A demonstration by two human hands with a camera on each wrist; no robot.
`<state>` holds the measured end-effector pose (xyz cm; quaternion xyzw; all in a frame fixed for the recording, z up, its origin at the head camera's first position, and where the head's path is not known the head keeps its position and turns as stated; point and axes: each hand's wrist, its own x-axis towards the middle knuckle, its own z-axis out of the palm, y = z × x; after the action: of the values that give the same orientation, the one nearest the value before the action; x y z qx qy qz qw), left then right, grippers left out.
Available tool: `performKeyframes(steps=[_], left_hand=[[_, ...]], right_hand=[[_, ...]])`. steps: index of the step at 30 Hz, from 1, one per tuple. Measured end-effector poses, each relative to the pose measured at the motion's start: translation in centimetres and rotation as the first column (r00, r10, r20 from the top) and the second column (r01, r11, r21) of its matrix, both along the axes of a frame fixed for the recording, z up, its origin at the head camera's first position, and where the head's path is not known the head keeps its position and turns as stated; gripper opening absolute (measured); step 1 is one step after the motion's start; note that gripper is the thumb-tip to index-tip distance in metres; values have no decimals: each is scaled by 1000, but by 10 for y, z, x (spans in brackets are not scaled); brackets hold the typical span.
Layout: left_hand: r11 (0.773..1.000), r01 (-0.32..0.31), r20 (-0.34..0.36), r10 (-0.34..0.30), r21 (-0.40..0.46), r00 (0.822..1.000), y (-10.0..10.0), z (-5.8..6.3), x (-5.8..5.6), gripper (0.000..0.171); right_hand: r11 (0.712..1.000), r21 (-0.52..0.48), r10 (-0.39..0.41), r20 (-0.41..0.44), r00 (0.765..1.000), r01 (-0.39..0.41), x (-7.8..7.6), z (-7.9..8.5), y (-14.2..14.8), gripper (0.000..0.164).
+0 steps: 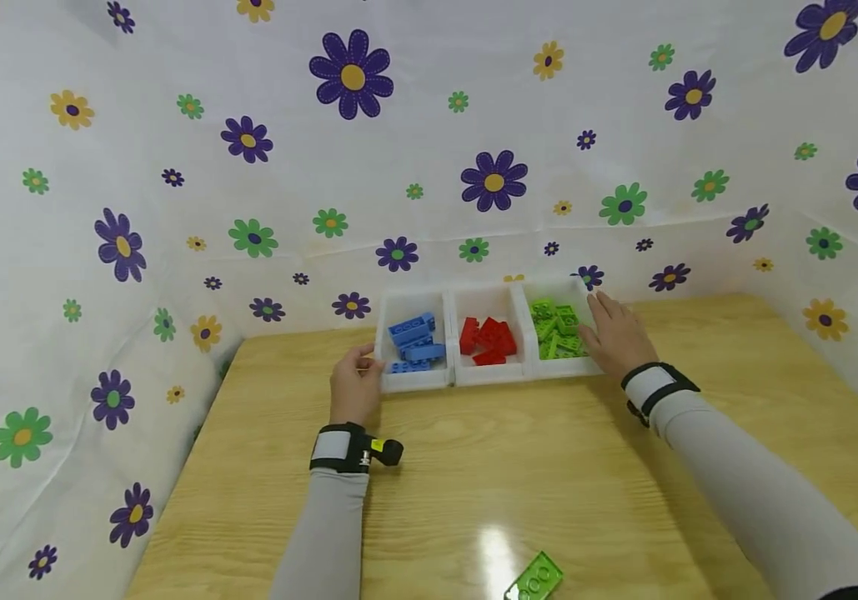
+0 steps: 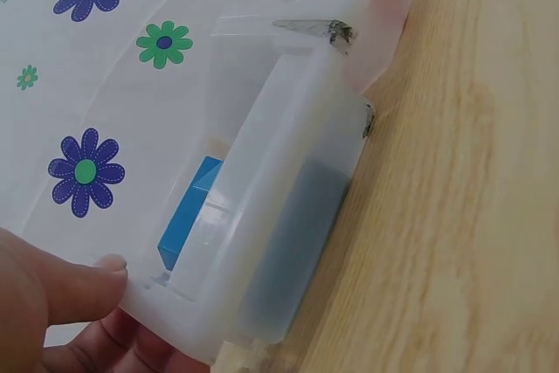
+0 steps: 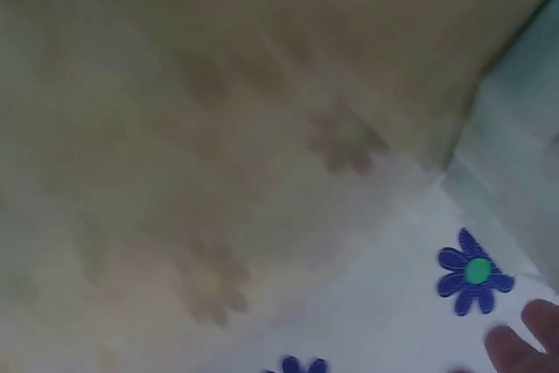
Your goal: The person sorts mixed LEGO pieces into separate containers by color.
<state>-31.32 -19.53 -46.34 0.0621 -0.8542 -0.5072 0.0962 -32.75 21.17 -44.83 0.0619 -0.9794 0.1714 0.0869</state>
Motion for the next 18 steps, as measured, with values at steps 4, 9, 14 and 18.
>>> performKeyframes(steps=[4,9,14,18], left_hand=[[1000,3,4,-2,-28,1000,0,2,4,36],[986,56,63,-47,-157,997,-5,15,12,46],[903,173,111,-140,-393,984,1,38,39,55],[758,373,195,-319,-535,928,27,52,87,46]], right_hand=[[977,-213,1,91,996,18,10,1,8,56],[944,-326,-15,126,992,56,14,5,5,52],[910,-399,-44,179,983,113,13,5,7,54],[895,-427,-42,200,979,126,16,5,9,57]])
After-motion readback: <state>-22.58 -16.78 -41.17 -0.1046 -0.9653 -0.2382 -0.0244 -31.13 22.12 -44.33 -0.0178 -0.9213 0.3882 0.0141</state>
